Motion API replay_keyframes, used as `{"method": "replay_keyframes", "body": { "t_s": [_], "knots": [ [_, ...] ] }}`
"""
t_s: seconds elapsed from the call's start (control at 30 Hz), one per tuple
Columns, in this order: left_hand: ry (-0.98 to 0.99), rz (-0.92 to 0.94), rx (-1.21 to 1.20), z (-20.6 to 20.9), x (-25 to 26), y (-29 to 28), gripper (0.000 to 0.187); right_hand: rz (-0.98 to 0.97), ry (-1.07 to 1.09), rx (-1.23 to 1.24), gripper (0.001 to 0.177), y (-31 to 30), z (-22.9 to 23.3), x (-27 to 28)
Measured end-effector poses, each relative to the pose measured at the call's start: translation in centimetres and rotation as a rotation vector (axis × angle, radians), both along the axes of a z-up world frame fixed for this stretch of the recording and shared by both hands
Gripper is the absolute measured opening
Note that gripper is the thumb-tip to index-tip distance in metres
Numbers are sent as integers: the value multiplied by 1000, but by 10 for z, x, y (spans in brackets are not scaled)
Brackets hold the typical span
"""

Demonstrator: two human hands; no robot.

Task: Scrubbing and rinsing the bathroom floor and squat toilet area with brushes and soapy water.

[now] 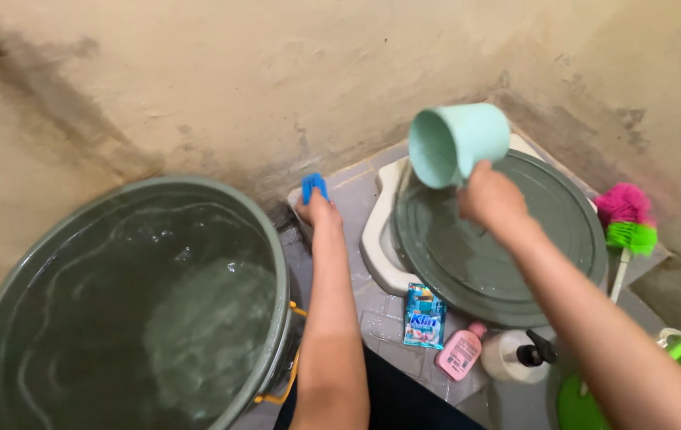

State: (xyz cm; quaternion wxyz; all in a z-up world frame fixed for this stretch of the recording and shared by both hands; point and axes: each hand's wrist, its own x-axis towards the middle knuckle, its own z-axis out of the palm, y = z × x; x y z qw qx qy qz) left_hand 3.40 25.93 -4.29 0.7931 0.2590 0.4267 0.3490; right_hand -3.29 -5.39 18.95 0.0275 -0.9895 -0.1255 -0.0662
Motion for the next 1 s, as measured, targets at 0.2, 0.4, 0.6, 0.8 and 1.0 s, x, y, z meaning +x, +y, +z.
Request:
{"method": "replay_keyframes", "body": {
  "t_s": [0.2,0.4,0.6,0.8,1.0],
  "knots": [
    [-15,-76,-146,36,-16,-8,43,-173,1144,1915,7,-133,17,50],
    [-5,-181,8,67,-25,-37,42,126,1446,2786,23,-309,17,-16],
    [64,-450,203,69,-44,-90,46,-585,431,512,28,-305,-30,46],
    [50,-608,223,72,-82,-117,46,-685,-42,404,86,-245,-40,81],
    [66,-589,246,76,-77,-111,45,-593,-203,403,74,-254,21,-69]
  ]
}}
